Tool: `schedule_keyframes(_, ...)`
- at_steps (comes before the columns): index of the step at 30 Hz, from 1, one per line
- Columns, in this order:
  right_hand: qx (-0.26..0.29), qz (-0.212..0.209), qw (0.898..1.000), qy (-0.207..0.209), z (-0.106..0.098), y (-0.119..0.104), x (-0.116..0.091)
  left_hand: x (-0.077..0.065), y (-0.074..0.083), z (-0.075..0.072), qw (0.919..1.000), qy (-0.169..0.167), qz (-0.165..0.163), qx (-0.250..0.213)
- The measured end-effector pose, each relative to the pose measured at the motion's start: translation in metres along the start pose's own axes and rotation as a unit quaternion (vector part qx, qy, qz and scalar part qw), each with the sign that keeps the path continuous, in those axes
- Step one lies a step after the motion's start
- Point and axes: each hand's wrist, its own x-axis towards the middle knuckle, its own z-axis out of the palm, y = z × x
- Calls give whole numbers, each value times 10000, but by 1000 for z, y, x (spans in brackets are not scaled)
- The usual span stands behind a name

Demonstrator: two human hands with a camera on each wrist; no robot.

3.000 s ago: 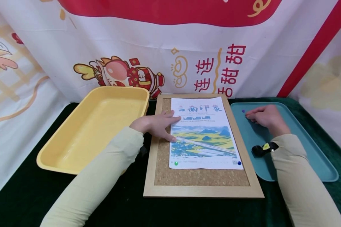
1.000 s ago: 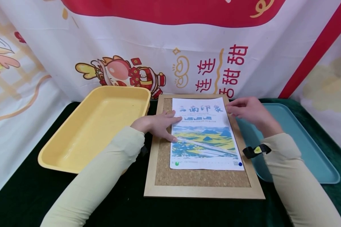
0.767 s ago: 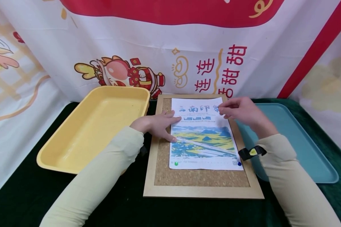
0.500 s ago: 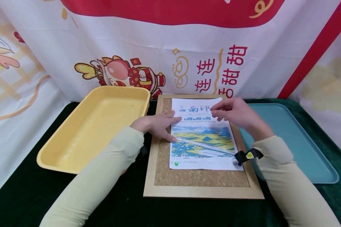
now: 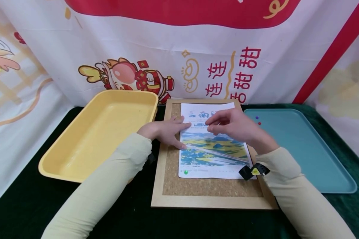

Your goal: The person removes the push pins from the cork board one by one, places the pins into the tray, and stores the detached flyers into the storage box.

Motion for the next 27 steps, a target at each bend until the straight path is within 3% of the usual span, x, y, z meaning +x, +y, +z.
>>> schedule_keyframes(7, -120, -193, 9994, -247, 13, -11, 1, -1, 0, -1, 10000, 6, 2, -14)
schedule_keyframes(19, 84, -792, 9916, -1023, 34, -19, -1, -1, 1, -1, 10000, 34, -20, 69)
schedule_keyframes(27, 137, -696, 9847, -1590, 51, -24, -1, 0, 1, 0, 10000, 59, -13, 42)
